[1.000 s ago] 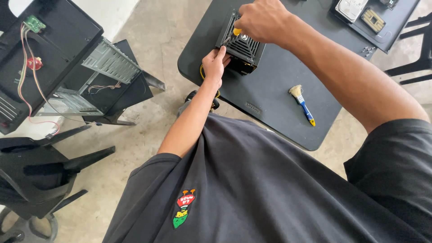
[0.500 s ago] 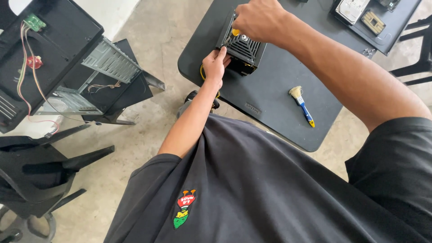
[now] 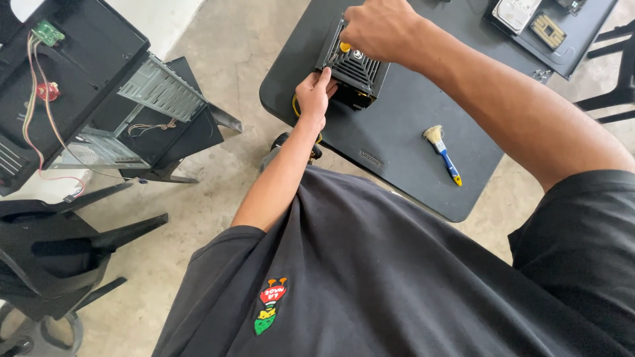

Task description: The person assembles a computer power supply unit on a black table. They place the fan cover onto the unit, then use a screwdriver to fasten screws at multiple corners. The person rotates the unit to access different sides and continues securing the cover with screws.

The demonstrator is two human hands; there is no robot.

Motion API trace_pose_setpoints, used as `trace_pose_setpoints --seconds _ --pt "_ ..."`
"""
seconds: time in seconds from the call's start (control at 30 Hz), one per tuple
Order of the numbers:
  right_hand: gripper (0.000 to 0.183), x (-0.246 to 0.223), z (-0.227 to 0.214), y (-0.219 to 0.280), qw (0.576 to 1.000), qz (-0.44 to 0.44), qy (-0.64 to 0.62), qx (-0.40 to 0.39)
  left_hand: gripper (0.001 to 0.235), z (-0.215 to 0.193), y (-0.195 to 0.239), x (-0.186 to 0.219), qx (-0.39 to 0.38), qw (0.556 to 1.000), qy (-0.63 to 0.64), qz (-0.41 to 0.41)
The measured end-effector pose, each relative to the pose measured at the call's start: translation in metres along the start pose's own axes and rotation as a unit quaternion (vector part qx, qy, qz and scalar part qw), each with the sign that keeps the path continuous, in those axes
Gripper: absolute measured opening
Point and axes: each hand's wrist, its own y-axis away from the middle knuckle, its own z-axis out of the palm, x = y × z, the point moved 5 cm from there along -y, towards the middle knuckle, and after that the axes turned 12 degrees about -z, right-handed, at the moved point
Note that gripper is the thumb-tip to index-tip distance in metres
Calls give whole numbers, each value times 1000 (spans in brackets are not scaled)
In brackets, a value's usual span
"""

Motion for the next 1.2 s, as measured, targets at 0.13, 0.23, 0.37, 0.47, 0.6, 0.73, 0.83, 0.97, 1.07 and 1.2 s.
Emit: trace_pose_setpoints --seconds 0.13,0.23,0.37,0.47,0.6,0.73,0.83,0.97,1.07,1.2 --pt "18 -3 -5 -4 1000 -12 21 -3 25 0 2 2 13 1000 -6 2" --pt "24 -5 -6 -9 999 -4 39 -20 26 -2 -4 -4 10 1000 1 11" --pt "21 2 14 -23 998 14 47 -41 23 -2 -4 -5 12 1000 -11 8" --pt "47 4 14 -32 998 9 57 -22 24 -3 -6 -6 13 999 -18 25" --pt "28 6 10 -44 994 1 37 -101 21 0 -6 -5 12 999 -23 31" --pt "48 -3 -2 -36 972 -2 233 26 22 -2 -1 -2 17 999 -22 32" --pt "21 -8 53 -61 942 -147 238 -187 23 1 2 -2 17 998 -34 44" --pt "45 13 48 -67 980 47 -166 -96 20 -2 -11 -13 8 999 9 32" --pt "45 2 2 -51 986 -63 129 -89 22 1 -11 -10 20 999 -3 32" --pt "45 2 19 -62 989 13 -37 -145 24 -6 -11 -11 13 999 -19 43"
